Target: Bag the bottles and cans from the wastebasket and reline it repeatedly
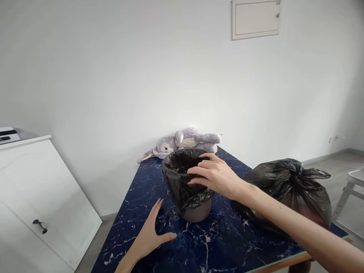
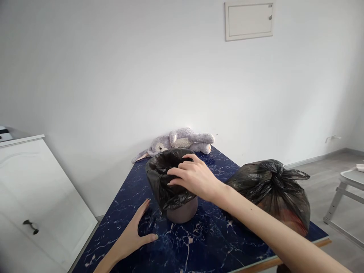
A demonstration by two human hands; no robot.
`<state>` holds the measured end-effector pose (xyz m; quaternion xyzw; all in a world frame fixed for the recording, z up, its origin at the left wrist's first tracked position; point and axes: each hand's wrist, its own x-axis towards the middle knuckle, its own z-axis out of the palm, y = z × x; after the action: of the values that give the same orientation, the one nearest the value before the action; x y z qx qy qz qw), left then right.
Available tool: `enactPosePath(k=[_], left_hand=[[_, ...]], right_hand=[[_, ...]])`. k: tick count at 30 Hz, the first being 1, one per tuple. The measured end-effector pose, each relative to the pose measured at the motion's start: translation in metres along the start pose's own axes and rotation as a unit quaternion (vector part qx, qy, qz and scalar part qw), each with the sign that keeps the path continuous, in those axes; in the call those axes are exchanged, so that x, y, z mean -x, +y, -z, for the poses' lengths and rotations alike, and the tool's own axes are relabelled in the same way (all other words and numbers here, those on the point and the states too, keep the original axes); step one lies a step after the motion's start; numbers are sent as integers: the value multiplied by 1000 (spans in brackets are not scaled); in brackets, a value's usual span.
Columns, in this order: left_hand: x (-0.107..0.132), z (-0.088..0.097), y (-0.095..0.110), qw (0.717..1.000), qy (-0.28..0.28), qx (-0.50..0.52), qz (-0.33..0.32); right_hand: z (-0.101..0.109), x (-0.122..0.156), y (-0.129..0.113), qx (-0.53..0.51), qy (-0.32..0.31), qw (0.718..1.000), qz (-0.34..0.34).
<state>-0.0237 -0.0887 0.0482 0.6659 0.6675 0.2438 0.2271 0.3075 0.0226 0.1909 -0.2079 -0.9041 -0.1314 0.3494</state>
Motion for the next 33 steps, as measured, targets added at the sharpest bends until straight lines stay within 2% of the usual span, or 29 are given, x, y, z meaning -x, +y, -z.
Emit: enactPosePath(k=[3,7,11,14,17,22,24,26,28,31,33], left_hand=[[11,-1,-11,999,11,-44,11],[21,-6,-20,996,32,-81,-9],[22,-9,-23,994,52,-96,-22],[20,-10,-21,993,53,-100,-18],[20,-12,-19,993,55,-106,-18],[32,-19,-15,990,74,-123,-14],[39,-20,-13,990,70,-126,-7],[45,-21,-11,990,66,-126,-1],[48,-20,-10,990,66,-125,3],[49,-19,-8,990,64,-125,12],[48,-19,-9,990,63,-127,14]], right_hand=[[-4,-5,29,50,-53,996,-59],[-9,-3,75,87,-77,984,-132],[-8,1,121,126,-99,964,-213],[-5,5,142,148,-109,946,-268],[-8,14,134,164,-100,937,-291],[-32,47,65,146,-84,953,-253],[-44,59,45,133,-88,955,-250],[-55,67,39,124,-93,952,-264],[-63,72,46,115,-105,943,-294],[-71,78,58,86,-151,926,-335],[-73,85,51,60,-183,921,-339]])
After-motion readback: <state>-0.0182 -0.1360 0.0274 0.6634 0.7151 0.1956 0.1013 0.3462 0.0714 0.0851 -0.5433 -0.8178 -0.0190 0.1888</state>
